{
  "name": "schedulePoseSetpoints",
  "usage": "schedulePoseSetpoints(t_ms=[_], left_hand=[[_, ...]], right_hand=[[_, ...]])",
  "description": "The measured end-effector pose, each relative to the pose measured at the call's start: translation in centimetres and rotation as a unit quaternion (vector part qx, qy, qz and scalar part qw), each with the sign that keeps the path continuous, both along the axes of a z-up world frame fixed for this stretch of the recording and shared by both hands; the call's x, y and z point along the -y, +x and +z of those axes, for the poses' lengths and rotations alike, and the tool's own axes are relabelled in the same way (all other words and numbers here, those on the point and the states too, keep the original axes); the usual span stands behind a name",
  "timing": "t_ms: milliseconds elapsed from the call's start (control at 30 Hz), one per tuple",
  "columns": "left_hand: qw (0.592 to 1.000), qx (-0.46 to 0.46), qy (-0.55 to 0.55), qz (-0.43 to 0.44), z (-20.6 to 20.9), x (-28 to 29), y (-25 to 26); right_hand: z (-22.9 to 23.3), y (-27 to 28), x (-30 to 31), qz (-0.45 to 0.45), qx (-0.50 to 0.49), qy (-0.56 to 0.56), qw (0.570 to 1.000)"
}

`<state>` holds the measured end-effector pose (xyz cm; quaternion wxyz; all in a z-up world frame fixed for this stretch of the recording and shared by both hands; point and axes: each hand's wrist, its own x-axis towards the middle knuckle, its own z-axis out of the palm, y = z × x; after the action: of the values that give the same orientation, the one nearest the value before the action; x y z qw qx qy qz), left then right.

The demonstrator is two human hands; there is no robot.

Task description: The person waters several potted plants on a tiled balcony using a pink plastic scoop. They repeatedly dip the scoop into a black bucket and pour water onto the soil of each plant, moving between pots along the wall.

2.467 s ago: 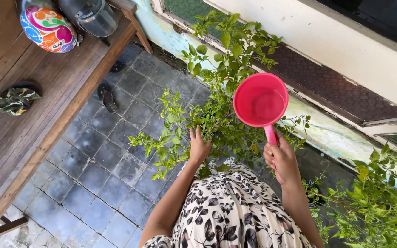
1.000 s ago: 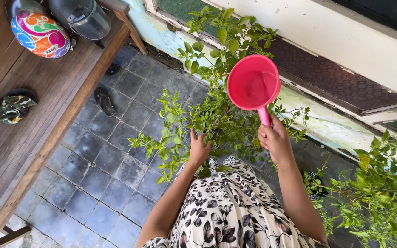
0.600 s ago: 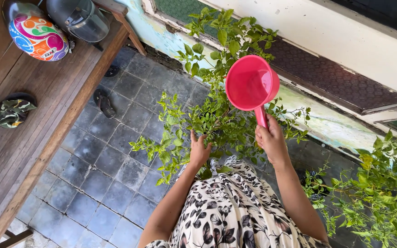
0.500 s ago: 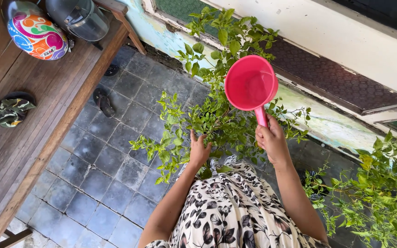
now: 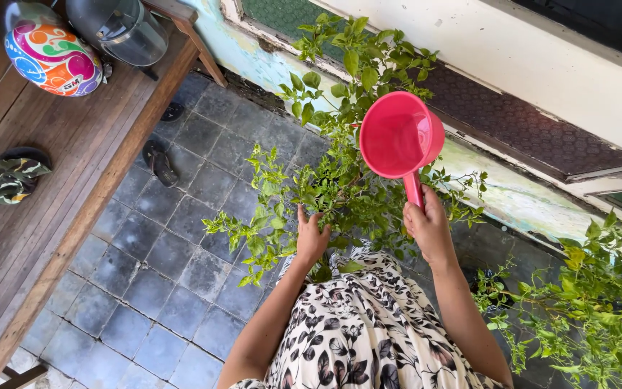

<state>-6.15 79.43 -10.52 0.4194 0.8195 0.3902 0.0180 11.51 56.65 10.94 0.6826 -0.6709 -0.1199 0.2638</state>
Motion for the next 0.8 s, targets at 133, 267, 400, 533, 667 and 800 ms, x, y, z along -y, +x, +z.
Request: schedulePoseSetpoints(t_ms=[133, 267, 400, 533, 667, 800], left_hand=[[1.000, -0.001, -0.001, 0.002, 0.7, -0.2, 0.1], [1.000, 0.010, -0.003, 0.004, 1.0, -0.5, 0.4], [1.000, 0.002, -0.007, 0.003, 1.0, -0.7, 0.7], [1.000, 0.006, -0.009, 0.004, 1.0, -0.8, 0.8], [1.000, 0.000, -0.011, 0.009, 1.5, -0.9, 1.0], [1.000, 0.006, -0.004, 0.002, 0.9, -0.8, 1.0]], right_hand=[[-0.5, 0.1, -0.3, -0.006, 0.009, -0.012, 1.000], [0.3, 0.6, 0.0, 0.000, -0.028, 0.012, 1.000], [0.4, 1.1, 0.2, 0.004, -0.101, 0.073, 0.992], [0.4, 0.9, 0.2, 0.006, -0.106, 0.067, 0.992], [0.9, 0.6, -0.2, 0.003, -0.053, 0.030, 0.998], [0.6, 0.3, -0.8, -0.010, 0.003, -0.009, 1.000]])
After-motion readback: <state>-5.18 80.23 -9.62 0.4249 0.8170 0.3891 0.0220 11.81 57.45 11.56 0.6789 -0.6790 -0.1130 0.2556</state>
